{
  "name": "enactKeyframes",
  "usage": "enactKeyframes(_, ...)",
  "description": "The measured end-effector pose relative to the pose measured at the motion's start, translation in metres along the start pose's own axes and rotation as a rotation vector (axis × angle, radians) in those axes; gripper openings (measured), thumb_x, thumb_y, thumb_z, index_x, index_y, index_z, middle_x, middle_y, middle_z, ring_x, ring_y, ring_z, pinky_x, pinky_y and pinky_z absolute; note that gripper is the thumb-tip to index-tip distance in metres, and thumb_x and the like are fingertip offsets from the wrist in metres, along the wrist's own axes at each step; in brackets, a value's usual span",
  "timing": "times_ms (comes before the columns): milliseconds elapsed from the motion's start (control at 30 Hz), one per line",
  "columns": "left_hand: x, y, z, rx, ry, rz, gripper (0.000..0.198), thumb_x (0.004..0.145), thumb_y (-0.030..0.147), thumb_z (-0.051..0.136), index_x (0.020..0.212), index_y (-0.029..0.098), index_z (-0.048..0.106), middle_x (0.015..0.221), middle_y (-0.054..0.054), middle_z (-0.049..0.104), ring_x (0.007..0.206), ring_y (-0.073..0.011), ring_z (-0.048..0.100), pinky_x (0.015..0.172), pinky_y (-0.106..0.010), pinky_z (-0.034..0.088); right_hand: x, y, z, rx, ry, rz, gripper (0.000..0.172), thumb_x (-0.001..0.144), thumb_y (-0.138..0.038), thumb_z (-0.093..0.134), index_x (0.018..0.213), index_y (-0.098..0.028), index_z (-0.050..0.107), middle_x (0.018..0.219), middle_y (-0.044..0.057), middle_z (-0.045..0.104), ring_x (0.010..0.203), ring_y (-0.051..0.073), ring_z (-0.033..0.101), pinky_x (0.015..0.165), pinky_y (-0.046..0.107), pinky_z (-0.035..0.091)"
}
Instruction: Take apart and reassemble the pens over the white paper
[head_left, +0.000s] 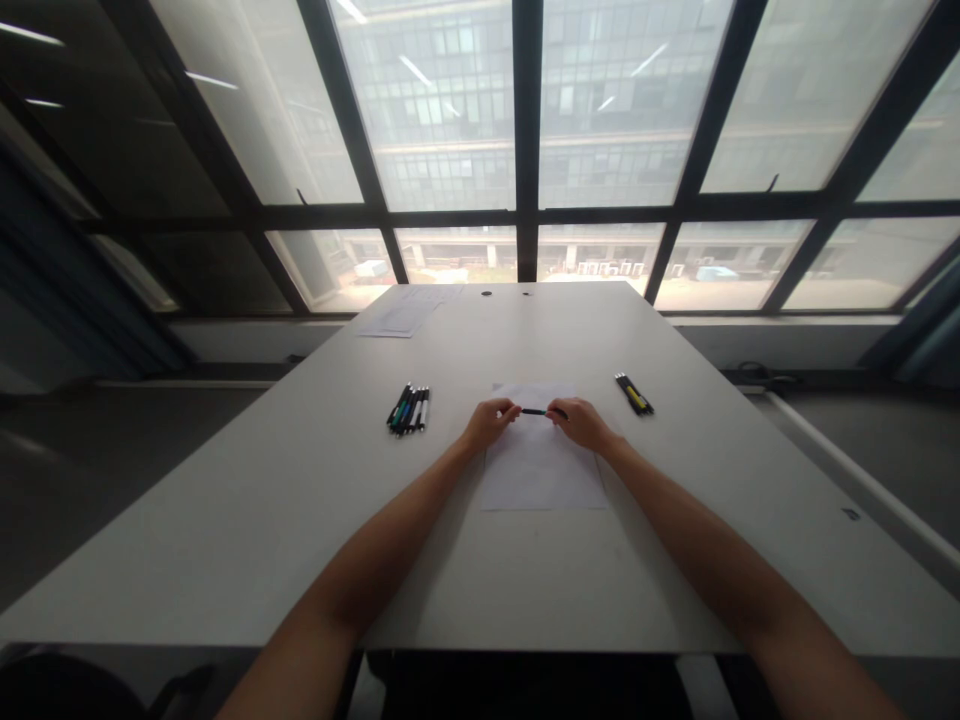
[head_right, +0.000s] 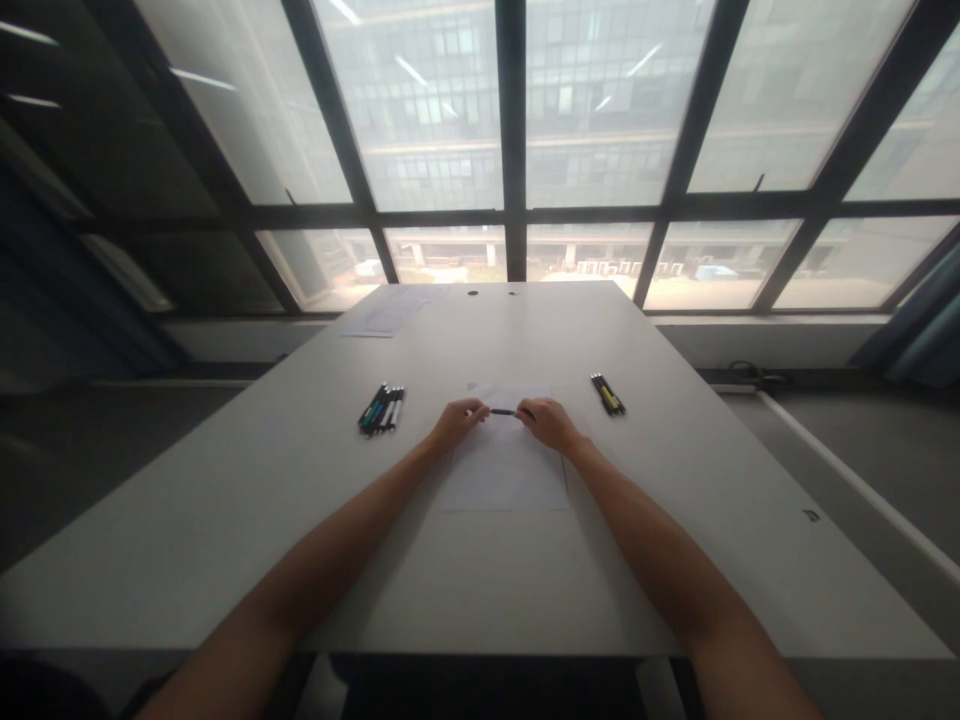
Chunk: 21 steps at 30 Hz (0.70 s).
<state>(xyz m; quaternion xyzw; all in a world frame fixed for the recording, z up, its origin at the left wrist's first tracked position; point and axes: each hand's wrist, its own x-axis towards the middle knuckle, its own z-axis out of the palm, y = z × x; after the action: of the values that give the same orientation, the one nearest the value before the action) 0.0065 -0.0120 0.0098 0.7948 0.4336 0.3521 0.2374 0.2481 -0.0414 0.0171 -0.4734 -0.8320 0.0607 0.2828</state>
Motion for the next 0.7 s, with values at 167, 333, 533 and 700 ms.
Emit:
enactKeyframes(167,-0.0024,0.0013,-0.0009,-0.003,0.025,0.052,0.024,0.084,0.04,0.062,0.085,0.017,0.071,0.082,-0.003,0.072,0.075,-0.0155,0.062,0.071,-0.027,0.045,-0.0001,0.0019,0.0009,-0.001,-0.005,0.001,0.017,0.094,-0.031,0.056,0.091,-0.02,0.07,0.08,0.004,0.072,0.077,0.017,0.064,0.074,0.025,0.041)
enactKeyframes(333,-0.0025,0.0034,-0.0012,-0.032,0.039,0.055,0.028,0.082,0.042,0.064,0.095,0.018,0.07,0.084,-0.003,0.071,0.077,-0.0152,0.062,0.069,-0.026,0.044,0.0,0.0026,0.0019,-0.006,0.001,-0.004,0.017,0.094,-0.03,0.056,0.091,-0.02,0.069,0.079,0.004,0.072,0.076,0.017,0.064,0.073,0.025,0.04)
enactKeyframes(533,-0.0002,0.0008,0.0004,0.011,-0.015,0.005,0.043,0.092,0.049,0.046,0.076,0.016,0.07,0.069,-0.002,0.069,0.065,-0.0144,0.059,0.065,-0.026,0.044,0.0001,0.0021,0.0015,-0.013,-0.002,-0.003,0.017,0.095,-0.031,0.056,0.091,-0.021,0.069,0.08,0.004,0.072,0.076,0.017,0.064,0.073,0.025,0.04)
enactKeyframes(700,-0.0015,0.0007,0.0004,0.031,-0.002,0.042,0.03,0.086,0.043,0.056,0.08,0.017,0.07,0.076,-0.003,0.071,0.07,-0.0152,0.061,0.07,-0.027,0.045,0.0003,0.0021,0.0007,-0.01,-0.015,0.002,0.018,0.095,-0.03,0.055,0.092,-0.021,0.07,0.079,0.004,0.072,0.076,0.017,0.064,0.073,0.025,0.041)
